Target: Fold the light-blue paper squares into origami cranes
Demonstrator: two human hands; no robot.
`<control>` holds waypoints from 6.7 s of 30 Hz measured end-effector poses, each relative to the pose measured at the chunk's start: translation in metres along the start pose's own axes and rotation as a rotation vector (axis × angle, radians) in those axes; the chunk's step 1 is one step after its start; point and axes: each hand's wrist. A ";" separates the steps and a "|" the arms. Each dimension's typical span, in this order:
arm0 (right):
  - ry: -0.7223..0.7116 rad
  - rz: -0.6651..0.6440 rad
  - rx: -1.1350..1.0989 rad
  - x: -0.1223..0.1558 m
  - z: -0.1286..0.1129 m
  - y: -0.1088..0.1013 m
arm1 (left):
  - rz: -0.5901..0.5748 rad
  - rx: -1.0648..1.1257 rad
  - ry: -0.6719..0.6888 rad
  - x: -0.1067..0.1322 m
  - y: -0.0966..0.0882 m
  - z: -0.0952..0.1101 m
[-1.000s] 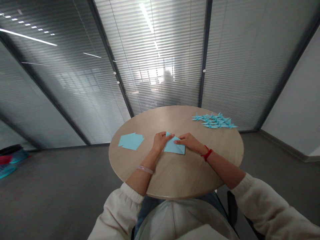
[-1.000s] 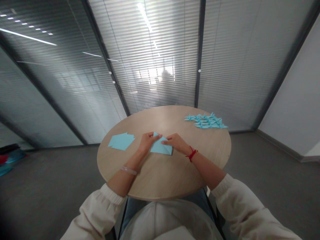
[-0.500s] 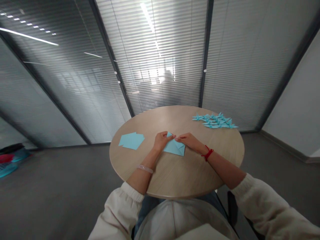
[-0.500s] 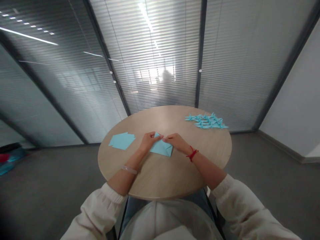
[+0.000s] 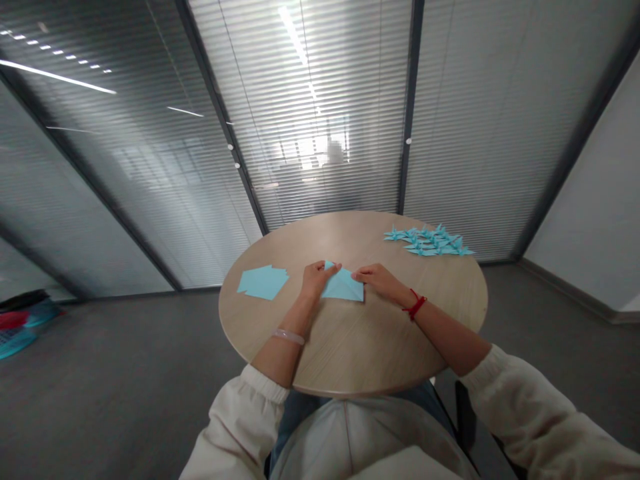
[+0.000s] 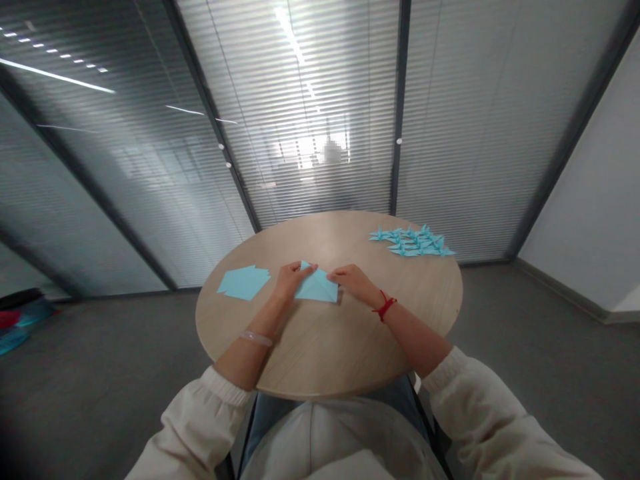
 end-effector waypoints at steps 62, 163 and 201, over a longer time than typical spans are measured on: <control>0.009 0.400 -0.130 -0.007 0.021 -0.008 | -0.129 0.083 -0.034 -0.001 -0.003 -0.004; -0.098 0.302 -0.041 -0.005 0.013 -0.008 | -0.374 -0.209 0.136 -0.004 -0.001 -0.013; -0.284 0.425 0.076 -0.002 0.012 -0.006 | -0.229 0.331 -0.062 0.000 -0.001 -0.008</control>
Point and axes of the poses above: each hand's wrist, its own x-axis away from the middle knuckle, its own y-axis out of the palm, z = x × y, and after that the axes turned 13 degrees about y, right-handed
